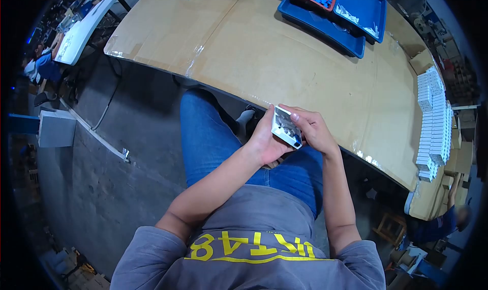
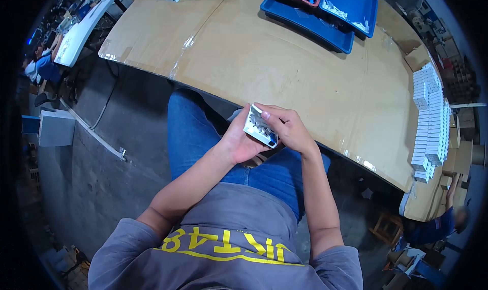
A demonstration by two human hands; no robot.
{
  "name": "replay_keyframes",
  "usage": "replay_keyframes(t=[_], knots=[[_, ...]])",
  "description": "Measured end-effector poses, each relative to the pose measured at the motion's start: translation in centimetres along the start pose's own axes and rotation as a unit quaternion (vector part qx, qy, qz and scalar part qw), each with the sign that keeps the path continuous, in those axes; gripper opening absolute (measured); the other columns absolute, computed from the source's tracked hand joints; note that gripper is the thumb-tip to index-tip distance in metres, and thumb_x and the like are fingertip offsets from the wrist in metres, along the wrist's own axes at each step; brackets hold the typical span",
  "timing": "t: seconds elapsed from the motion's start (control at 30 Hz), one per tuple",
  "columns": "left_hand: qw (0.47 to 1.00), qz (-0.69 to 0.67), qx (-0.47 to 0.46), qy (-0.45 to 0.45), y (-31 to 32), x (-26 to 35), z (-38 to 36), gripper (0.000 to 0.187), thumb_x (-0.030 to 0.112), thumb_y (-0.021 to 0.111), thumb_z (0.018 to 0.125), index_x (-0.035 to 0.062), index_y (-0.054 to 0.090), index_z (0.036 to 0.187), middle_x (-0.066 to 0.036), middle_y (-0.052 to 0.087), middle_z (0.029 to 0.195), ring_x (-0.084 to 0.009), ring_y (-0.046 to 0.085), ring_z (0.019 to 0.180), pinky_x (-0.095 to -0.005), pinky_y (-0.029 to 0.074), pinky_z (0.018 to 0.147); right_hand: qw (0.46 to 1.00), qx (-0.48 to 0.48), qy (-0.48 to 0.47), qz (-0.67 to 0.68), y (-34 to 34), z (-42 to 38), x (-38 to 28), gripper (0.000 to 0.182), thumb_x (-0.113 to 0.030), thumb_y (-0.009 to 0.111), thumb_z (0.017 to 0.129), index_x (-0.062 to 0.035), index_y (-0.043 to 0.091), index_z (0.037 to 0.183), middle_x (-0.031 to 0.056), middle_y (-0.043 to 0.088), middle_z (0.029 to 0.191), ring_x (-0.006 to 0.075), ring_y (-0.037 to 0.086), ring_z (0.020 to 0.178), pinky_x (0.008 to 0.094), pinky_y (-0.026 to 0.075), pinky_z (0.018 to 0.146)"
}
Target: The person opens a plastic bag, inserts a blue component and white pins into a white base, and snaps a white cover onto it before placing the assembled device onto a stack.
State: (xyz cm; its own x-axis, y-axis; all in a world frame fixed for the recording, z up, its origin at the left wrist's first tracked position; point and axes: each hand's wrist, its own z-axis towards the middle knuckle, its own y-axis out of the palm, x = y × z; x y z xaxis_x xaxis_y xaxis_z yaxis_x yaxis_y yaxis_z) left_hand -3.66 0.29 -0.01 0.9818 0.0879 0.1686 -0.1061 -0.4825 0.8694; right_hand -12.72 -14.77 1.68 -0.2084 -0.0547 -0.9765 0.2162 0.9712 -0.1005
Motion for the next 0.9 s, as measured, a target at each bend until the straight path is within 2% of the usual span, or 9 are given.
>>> replay_keyframes(t=[0.1,0.3,0.4,0.5,0.7,0.83,0.9], knots=[[1.000,-0.010,0.002,-0.016,-0.6,0.1,0.4,0.063,0.059,0.027,0.112,0.0112,0.049,0.147,-0.015,0.059,0.140,-0.0350,0.062,0.125,-0.0566,0.053,0.103,0.999,0.002,0.050,-0.011,-0.1,-0.1,-0.7,0.039,-0.028,0.061,0.109,0.0012,0.071,0.132,0.0149,0.075,0.123,0.0178,0.067,0.107,0.0311,0.053,0.096],[0.999,-0.024,0.021,-0.028,-1.2,-0.2,0.8,0.062,0.059,0.031,0.112,0.0119,0.051,0.146,-0.015,0.059,0.141,-0.0353,0.061,0.127,-0.0583,0.052,0.105,0.999,-0.011,0.032,-0.030,0.2,0.1,0.1,0.039,-0.029,0.061,0.109,-0.0001,0.071,0.132,0.0142,0.076,0.120,0.0169,0.067,0.103,0.0306,0.053,0.093],[0.999,-0.032,0.022,-0.034,-1.8,-0.3,1.0,0.061,0.059,0.032,0.112,0.0119,0.051,0.146,-0.014,0.058,0.141,-0.0346,0.060,0.128,-0.0587,0.051,0.106,0.998,-0.012,0.052,-0.032,0.4,0.1,0.6,0.038,-0.029,0.060,0.109,-0.0006,0.071,0.131,0.0141,0.076,0.121,0.0170,0.067,0.105,0.0306,0.053,0.095],[0.998,-0.042,0.017,-0.038,-2.2,-0.3,1.2,0.060,0.058,0.031,0.112,0.0123,0.051,0.146,-0.014,0.058,0.142,-0.0334,0.059,0.129,-0.0584,0.050,0.107,0.998,-0.007,0.059,-0.023,0.6,0.1,0.5,0.037,-0.027,0.061,0.109,-0.0008,0.071,0.132,0.0146,0.075,0.125,0.0178,0.067,0.110,0.0312,0.052,0.098],[0.999,-0.038,0.019,-0.034,-2.2,0.1,0.8,0.061,0.059,0.028,0.112,0.0131,0.052,0.144,-0.013,0.059,0.138,-0.0318,0.059,0.127,-0.0566,0.049,0.107,0.997,-0.010,-0.059,-0.057,1.1,-0.6,0.7,0.039,-0.023,0.063,0.107,-0.0023,0.066,0.140,0.0164,0.067,0.140,0.0245,0.066,0.122,0.0335,0.049,0.106],[1.000,-0.024,-0.003,-0.017,-1.5,0.2,0.1,0.058,0.057,0.028,0.113,0.0132,0.054,0.140,-0.011,0.061,0.135,-0.0303,0.061,0.123,-0.0541,0.050,0.104,0.990,-0.008,-0.090,-0.107,1.4,-1.6,0.2,0.047,-0.020,0.068,0.102,-0.0040,0.062,0.145,0.0169,0.062,0.148,0.0310,0.060,0.134,0.0362,0.045,0.113],[1.000,-0.010,-0.025,-0.005,-1.3,0.3,0.1,0.059,0.056,0.023,0.114,0.0136,0.052,0.142,-0.011,0.060,0.134,-0.0280,0.061,0.121,-0.0519,0.051,0.103,0.982,-0.005,-0.109,-0.156,1.4,-2.1,-0.3,0.051,-0.019,0.071,0.099,-0.0048,0.060,0.147,0.0170,0.059,0.152,0.0338,0.056,0.141,0.0378,0.042,0.116]])
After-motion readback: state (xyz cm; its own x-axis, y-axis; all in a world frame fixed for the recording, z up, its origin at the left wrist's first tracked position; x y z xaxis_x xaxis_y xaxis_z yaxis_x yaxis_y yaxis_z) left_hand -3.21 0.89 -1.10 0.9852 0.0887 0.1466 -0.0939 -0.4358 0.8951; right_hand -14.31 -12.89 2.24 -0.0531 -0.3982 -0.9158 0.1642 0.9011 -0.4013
